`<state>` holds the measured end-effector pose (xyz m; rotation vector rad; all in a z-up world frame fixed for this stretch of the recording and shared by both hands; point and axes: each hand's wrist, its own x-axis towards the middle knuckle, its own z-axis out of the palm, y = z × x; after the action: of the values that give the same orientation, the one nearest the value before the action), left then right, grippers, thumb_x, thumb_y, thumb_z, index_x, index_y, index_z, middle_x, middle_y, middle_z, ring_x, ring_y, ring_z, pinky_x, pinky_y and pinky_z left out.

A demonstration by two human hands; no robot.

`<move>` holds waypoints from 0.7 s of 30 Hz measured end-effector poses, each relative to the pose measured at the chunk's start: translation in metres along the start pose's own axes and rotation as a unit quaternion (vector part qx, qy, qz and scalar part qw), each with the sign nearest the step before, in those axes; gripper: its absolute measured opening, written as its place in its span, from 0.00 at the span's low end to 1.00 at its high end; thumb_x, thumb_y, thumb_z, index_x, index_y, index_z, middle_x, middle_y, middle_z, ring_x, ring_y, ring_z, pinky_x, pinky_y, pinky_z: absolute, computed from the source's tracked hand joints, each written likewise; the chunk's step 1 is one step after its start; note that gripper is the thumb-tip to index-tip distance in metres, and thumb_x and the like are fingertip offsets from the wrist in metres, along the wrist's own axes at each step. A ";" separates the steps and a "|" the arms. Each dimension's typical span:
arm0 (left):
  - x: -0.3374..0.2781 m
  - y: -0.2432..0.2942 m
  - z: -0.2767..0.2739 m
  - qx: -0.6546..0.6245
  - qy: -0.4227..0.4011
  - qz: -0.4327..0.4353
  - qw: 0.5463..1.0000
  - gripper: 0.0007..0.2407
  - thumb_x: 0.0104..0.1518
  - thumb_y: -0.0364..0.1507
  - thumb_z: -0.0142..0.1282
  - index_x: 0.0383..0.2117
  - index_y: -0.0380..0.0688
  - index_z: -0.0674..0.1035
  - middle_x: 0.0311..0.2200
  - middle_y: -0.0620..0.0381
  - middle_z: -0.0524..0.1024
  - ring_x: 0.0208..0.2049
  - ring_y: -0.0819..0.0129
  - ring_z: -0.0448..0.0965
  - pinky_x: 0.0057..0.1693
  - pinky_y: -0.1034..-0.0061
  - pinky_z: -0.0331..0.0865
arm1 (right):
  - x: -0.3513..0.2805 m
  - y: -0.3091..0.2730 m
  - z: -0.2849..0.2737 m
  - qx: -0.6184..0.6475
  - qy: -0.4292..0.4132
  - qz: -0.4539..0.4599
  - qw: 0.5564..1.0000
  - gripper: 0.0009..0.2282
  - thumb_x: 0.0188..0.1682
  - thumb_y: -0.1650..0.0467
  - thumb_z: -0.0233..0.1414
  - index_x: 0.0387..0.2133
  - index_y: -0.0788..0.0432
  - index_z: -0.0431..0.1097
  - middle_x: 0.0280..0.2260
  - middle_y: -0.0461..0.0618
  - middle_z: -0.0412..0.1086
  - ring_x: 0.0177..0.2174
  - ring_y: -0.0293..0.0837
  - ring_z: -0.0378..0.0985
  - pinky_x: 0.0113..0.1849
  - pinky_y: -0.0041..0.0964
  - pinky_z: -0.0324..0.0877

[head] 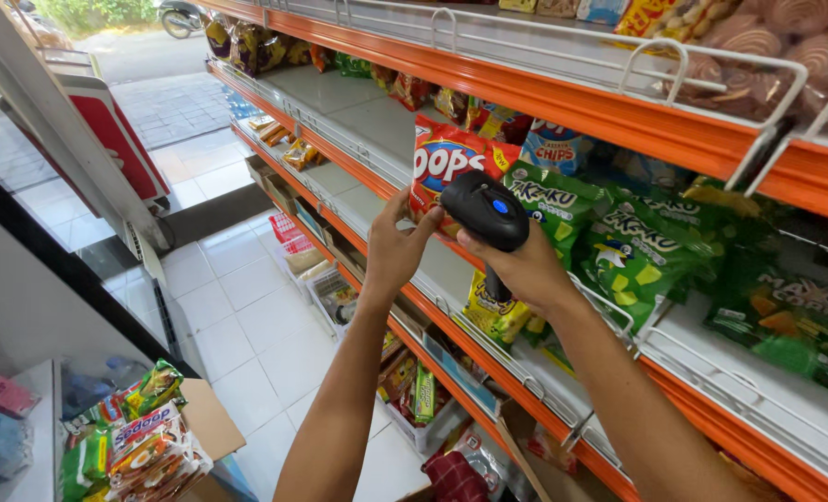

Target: The person scans snack bags taken from a box and snack bags displayed on shelves using a handheld barcode scanner.

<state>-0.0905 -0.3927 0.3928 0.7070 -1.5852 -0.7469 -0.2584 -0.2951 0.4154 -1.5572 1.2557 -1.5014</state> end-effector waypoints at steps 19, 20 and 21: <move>0.119 -0.108 0.014 0.190 0.091 0.069 0.975 0.15 0.54 0.34 0.63 0.47 0.46 0.79 0.36 0.49 0.81 0.43 0.47 0.80 0.51 0.59 0.69 | 0.112 0.044 0.040 -0.080 0.091 -0.022 0.992 0.17 0.42 0.65 0.64 0.44 0.57 0.77 0.36 0.43 0.79 0.36 0.34 0.79 0.40 0.33 0.71; 0.116 -0.115 0.014 0.210 0.075 0.054 0.973 0.15 0.53 0.35 0.62 0.46 0.47 0.80 0.35 0.51 0.82 0.43 0.47 0.81 0.52 0.58 0.70 | 0.112 0.048 0.039 -0.079 0.089 -0.010 0.993 0.17 0.42 0.65 0.64 0.44 0.57 0.77 0.36 0.43 0.79 0.36 0.34 0.79 0.40 0.33 0.71; 0.118 -0.121 0.014 0.212 0.070 0.043 0.974 0.15 0.53 0.35 0.62 0.46 0.47 0.80 0.35 0.51 0.82 0.43 0.47 0.81 0.52 0.58 0.70 | 0.117 0.050 0.037 -0.057 0.077 -0.008 0.995 0.16 0.43 0.65 0.65 0.43 0.59 0.78 0.35 0.44 0.78 0.34 0.35 0.76 0.39 0.34 0.71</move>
<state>-0.1148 -0.5584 0.3664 0.9698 -1.6501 -0.2842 -0.2444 -0.4263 0.4074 -1.5508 1.4407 -1.6107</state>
